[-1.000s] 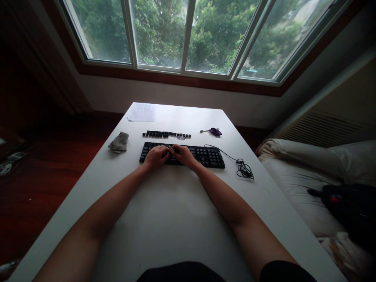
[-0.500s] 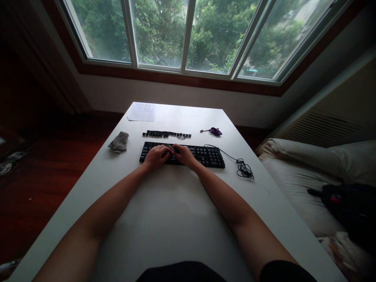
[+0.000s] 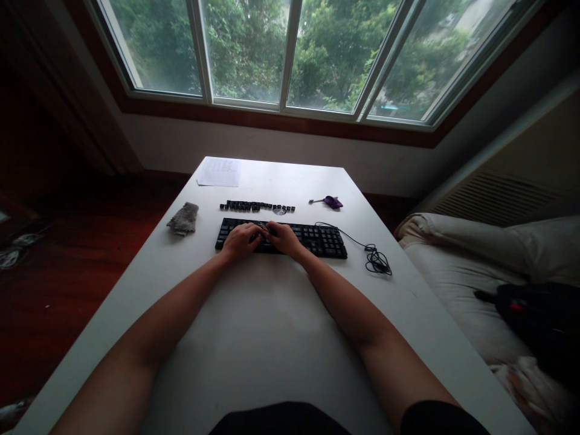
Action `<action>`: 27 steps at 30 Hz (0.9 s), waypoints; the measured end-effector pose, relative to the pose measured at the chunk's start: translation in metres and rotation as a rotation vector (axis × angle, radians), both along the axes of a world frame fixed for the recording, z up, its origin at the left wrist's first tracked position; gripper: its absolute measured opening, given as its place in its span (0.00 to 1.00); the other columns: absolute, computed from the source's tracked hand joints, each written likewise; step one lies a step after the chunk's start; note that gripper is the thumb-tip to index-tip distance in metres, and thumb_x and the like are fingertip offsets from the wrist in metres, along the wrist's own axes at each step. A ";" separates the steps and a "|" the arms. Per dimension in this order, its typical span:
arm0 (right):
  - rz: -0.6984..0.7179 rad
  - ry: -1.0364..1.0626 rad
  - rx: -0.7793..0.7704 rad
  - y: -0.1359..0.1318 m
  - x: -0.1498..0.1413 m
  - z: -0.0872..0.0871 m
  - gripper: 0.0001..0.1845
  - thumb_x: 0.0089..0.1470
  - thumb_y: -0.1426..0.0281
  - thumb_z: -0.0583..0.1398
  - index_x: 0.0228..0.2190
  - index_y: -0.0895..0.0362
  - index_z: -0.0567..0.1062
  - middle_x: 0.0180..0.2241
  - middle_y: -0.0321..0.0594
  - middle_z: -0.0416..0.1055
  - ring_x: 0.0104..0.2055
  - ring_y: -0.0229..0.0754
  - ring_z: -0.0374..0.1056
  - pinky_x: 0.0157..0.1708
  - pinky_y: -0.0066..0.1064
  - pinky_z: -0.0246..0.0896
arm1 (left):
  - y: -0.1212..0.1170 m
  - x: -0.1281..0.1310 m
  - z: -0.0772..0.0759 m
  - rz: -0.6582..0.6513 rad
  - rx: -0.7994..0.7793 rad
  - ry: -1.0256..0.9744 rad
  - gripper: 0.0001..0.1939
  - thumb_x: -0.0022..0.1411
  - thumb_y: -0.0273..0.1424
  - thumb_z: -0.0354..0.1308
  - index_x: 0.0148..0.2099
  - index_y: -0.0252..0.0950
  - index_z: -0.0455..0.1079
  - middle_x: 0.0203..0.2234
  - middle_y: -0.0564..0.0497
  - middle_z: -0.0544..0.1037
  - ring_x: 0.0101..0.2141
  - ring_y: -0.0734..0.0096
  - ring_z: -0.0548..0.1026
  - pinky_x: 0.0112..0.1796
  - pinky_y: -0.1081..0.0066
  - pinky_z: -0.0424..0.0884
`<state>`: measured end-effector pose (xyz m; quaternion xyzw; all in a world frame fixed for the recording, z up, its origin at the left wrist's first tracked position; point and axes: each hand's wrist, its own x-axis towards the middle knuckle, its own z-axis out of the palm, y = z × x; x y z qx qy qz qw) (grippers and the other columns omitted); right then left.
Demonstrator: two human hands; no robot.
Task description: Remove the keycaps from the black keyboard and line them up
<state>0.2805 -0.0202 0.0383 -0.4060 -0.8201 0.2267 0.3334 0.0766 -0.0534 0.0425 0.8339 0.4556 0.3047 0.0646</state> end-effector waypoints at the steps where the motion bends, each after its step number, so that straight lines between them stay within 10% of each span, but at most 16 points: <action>1: 0.002 0.001 0.004 0.000 0.000 0.000 0.14 0.58 0.59 0.58 0.35 0.56 0.76 0.25 0.34 0.69 0.27 0.37 0.59 0.29 0.27 0.50 | 0.000 0.000 0.000 0.000 0.000 -0.001 0.09 0.65 0.32 0.57 0.47 0.41 0.72 0.42 0.48 0.77 0.44 0.59 0.75 0.46 0.60 0.70; 27: -0.001 0.012 -0.003 0.000 -0.001 0.000 0.17 0.59 0.56 0.58 0.35 0.57 0.76 0.24 0.34 0.68 0.26 0.36 0.58 0.29 0.27 0.50 | 0.001 0.000 -0.002 -0.006 0.013 -0.003 0.09 0.65 0.31 0.57 0.46 0.40 0.73 0.41 0.48 0.77 0.43 0.60 0.75 0.46 0.61 0.69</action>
